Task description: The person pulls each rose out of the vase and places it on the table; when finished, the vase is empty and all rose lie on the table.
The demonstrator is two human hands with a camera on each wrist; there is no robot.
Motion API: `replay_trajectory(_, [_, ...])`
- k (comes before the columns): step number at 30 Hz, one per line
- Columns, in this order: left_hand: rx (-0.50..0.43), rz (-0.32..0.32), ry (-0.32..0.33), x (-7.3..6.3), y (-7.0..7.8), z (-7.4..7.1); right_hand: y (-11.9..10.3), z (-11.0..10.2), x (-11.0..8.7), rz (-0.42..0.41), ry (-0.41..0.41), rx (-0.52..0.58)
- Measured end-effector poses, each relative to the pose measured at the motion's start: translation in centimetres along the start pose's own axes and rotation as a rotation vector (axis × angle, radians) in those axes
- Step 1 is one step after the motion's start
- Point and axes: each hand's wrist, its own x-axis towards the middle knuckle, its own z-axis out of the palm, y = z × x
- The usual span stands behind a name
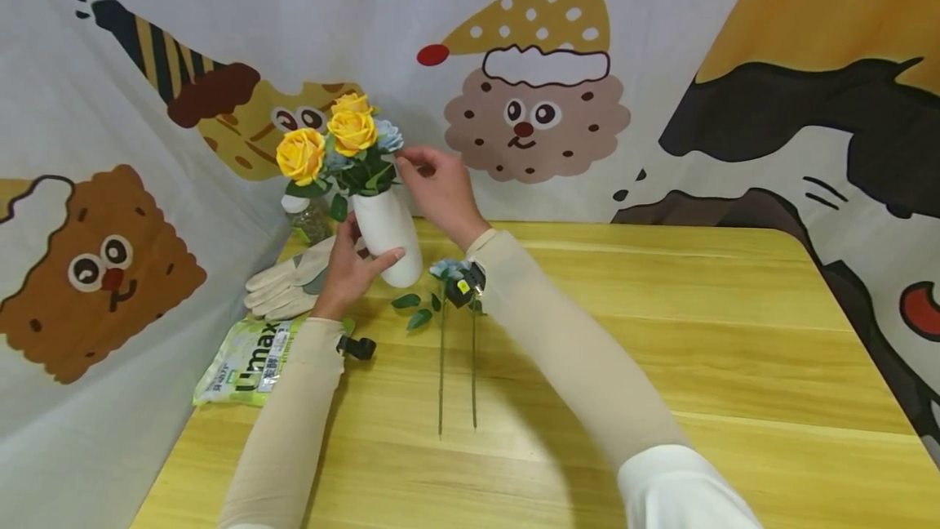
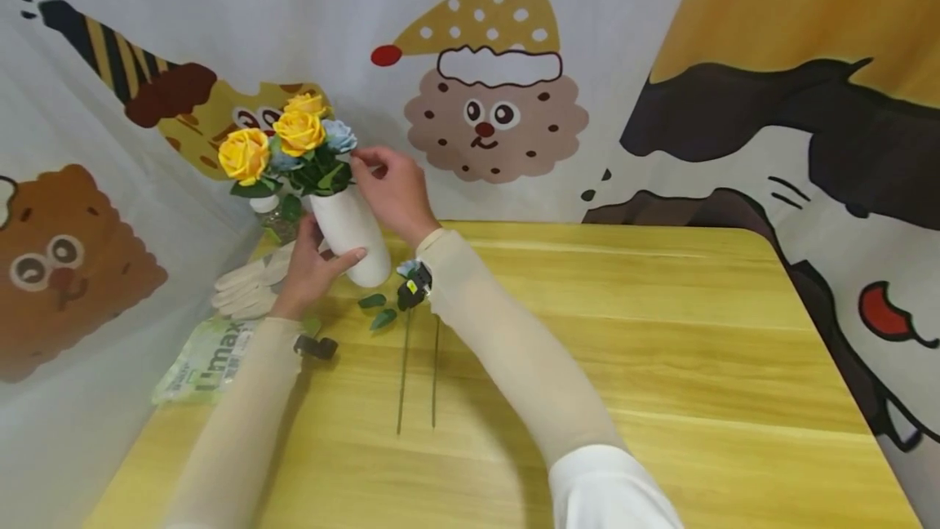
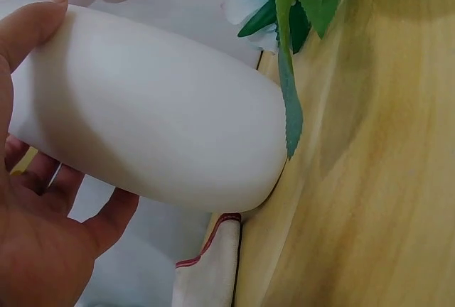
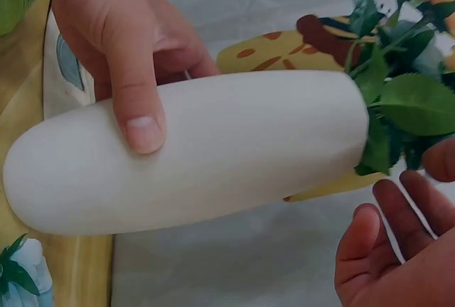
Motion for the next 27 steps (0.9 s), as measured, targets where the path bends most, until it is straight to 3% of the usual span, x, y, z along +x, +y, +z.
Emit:
replay_trajectory(7, [-0.002, 0.010, 0.003, 0.0, -0.1, 0.1, -0.2, 1.3, 1.2, 0.059, -0.041, 0.030])
replay_trajectory(16, [0.005, -0.012, 0.004, 0.0, 0.0, 0.0, -0.3, 1.8, 1.3, 0.119, -0.089, 0.042])
replay_trajectory(27, [-0.004, -0.019, 0.001, -0.2, 0.0, 0.1, -0.8, 1.4, 1.3, 0.104, -0.030, 0.158])
